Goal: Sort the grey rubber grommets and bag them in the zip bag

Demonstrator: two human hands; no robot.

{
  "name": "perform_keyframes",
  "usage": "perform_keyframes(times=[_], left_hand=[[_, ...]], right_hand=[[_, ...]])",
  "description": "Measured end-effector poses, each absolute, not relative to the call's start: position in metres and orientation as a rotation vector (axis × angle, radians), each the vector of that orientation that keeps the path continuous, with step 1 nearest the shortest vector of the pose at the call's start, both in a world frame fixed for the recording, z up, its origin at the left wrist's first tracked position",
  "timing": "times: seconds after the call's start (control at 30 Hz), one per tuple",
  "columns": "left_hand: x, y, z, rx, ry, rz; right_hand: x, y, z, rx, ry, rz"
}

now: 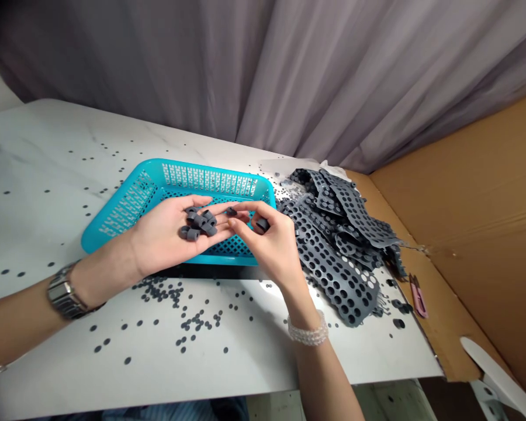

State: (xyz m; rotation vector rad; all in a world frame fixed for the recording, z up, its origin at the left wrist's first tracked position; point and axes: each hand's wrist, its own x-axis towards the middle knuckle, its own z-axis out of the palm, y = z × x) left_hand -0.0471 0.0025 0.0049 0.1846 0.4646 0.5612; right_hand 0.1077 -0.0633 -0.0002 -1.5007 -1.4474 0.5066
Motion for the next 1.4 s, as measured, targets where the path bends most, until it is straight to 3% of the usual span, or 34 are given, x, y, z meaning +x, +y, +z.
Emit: perform_keyframes(times=[0.2,0.33,0.43,0.63,1.4], left_hand=[[-0.049,-0.002,0.011,0.146,0.487,0.627],[-0.049,-0.003,0.014,0.127,0.491,0.610],[-0.048,-0.002,0.013,0.102,0.509,0.619],[-0.047,0.000,0.012,0.162,0.507,0.611],[-0.047,-0.005,0.016,0.205,0.453,0.578]], right_hand=[[0.121,-0.060,0.002,-1.170,-0.921,1.054],[0.125,-0.059,0.000,-1.170,-0.909,1.104],[0.118,-0.063,0.000,-1.257,-1.104,0.977],[0.107,-0.070,0.003,-1.511,-1.566,0.411],[0.096,-0.070,0.000,-1.425,-1.775,0.137]])
